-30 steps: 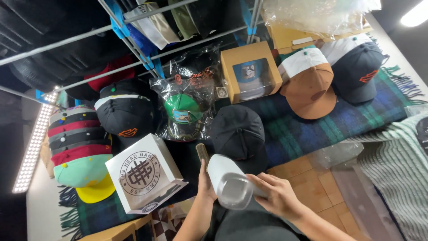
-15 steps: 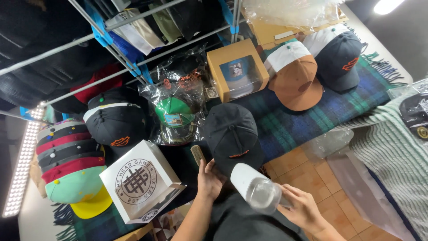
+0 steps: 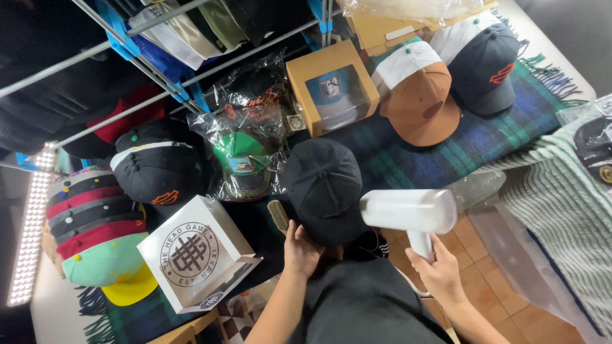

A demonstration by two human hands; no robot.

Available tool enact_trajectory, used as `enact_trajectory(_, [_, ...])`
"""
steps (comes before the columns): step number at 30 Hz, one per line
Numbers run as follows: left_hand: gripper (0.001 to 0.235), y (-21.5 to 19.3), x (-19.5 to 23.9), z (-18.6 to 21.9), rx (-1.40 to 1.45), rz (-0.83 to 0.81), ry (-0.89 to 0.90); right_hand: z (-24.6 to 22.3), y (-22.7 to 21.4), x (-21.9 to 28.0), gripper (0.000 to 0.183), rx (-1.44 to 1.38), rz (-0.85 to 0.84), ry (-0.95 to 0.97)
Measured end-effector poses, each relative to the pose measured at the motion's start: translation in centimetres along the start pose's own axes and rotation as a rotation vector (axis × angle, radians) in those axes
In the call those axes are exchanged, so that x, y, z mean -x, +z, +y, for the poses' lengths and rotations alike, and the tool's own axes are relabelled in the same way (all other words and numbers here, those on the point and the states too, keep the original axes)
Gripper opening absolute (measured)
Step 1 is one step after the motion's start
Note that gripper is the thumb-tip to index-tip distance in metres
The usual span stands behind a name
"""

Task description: The person cleans a black baseball cap using a brush and a handheld steamer. They brush the cap's surface, apply steam, and then place the cap on a wooden head form to shape it.

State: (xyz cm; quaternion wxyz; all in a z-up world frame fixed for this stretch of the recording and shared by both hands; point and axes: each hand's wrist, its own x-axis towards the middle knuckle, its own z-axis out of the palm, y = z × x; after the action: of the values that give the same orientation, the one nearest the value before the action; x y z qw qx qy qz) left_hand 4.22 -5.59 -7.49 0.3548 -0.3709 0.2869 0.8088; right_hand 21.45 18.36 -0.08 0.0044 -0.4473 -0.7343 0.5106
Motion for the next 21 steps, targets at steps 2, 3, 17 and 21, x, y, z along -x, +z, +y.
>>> enact_trajectory(2, [0.053,1.2,1.1,0.0,-0.006,0.021,0.009,0.3,-0.7,-1.7,0.055,-0.003,-0.024,-0.001])
enact_trajectory(3, [0.053,1.9,1.5,0.0,-0.015,0.04,0.011,0.5,-1.0,-2.6,0.065,-0.008,-0.041,0.001])
enact_trajectory(17, [0.08,7.0,3.6,-1.2,0.09,0.156,0.078,2.7,4.6,-21.4,0.026,-0.616,-0.199,0.128])
enact_trajectory(21, [0.066,4.5,1.9,-2.7,-0.016,0.226,0.207,6.4,8.5,-28.8,0.03,-0.615,-0.284,0.136])
